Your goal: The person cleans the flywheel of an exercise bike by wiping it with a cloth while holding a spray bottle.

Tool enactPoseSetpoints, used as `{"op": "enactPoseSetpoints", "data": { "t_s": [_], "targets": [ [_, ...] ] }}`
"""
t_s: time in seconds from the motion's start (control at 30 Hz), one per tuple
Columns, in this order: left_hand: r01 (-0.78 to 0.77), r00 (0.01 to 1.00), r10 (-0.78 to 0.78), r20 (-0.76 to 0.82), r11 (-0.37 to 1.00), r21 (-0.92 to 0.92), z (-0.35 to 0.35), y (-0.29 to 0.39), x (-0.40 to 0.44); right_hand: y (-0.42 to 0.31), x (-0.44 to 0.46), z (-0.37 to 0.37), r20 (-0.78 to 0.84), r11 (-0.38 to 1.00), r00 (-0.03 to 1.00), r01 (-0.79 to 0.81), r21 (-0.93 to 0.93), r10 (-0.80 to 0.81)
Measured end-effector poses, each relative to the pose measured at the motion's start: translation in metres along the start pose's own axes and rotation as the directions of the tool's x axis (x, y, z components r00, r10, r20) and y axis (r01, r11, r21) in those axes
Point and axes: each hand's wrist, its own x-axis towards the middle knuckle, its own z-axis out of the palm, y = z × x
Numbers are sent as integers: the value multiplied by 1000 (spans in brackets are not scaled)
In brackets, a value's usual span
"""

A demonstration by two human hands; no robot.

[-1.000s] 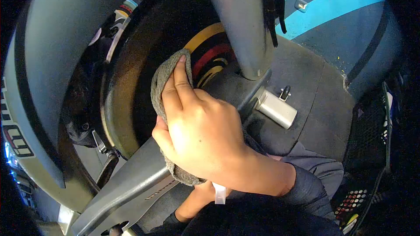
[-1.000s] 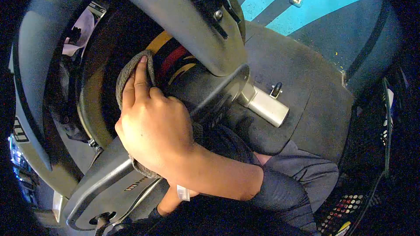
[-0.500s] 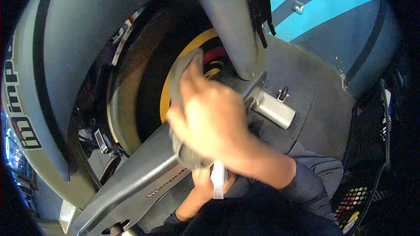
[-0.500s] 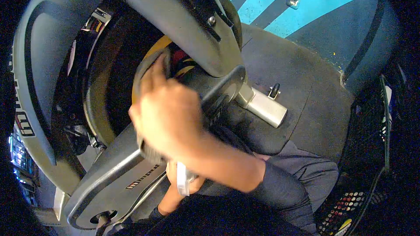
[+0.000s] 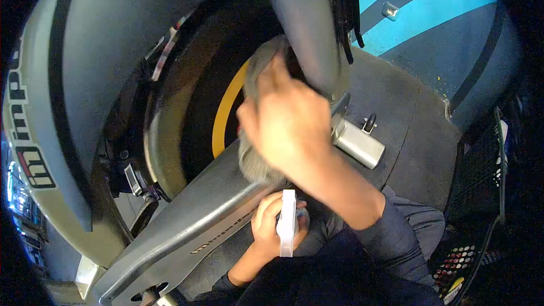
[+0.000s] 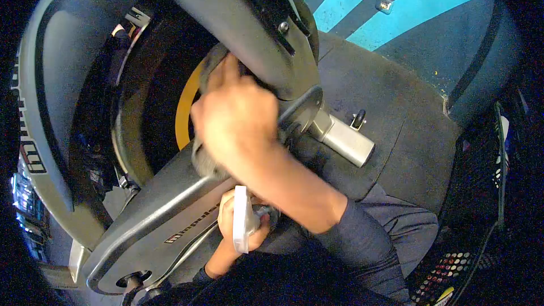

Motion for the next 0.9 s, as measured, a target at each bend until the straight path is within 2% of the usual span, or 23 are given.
{"op": "enactPoseSetpoints", "data": {
  "t_s": [0.03,0.1,0.17,0.23,0.27,0.3,0.4,0.47,0.5,0.57,0.6,0.7,0.77,0.83,0.9],
  "targets": [
    [-6,1000,6,-2,1000,0,0,-1,-2,7,4,4,-38,1000,999,-27,-4,27],
    [18,999,-17,47,1000,-21,0,-5,-7,9,3,3,-110,999,993,28,-19,-30],
    [10,999,-10,42,1000,6,0,-5,-8,3,0,1,-72,1000,997,-2,-15,1],
    [7,1000,-7,0,1000,10,-3,-2,-6,-15,-10,-12,38,1000,999,20,-23,-19],
    [241,970,-239,51,970,-33,0,-9,-24,-21,-17,-12,-4,996,996,91,-21,-91],
    [463,883,-455,112,884,-63,3,-12,-31,-26,-19,-13,2,992,992,126,-4,-126],
    [574,815,-579,3,807,-143,13,-15,-40,-23,-16,-10,24,993,994,110,31,-110],
    [236,971,-236,-42,972,-8,8,-15,-35,-23,-14,-10,66,997,995,75,5,-75],
    [240,970,-240,-40,971,-4,5,-11,-24,-20,-11,-9,69,997,995,73,10,-73],
    [-23,1000,23,10,999,30,-1,-2,1,-6,-2,-3,-24,997,1000,0,-78,-2],
    [5,999,-6,34,1000,7,-1,1,1,0,4,-2,-101,998,994,34,-56,-40],
    [-7,999,7,49,1000,1,-1,-4,-5,4,1,-6,-101,997,993,71,27,-68],
    [30,998,-32,45,998,56,-3,-4,-17,-6,-10,-16,79,995,992,96,19,-97],
    [64,996,-70,60,992,106,-2,-10,-26,-17,-20,-12,-35,978,982,189,85,-187],
    [107,990,-114,79,990,88,3,-25,-41,-17,-19,-10,-53,974,974,222,40,-220]
  ]
}}
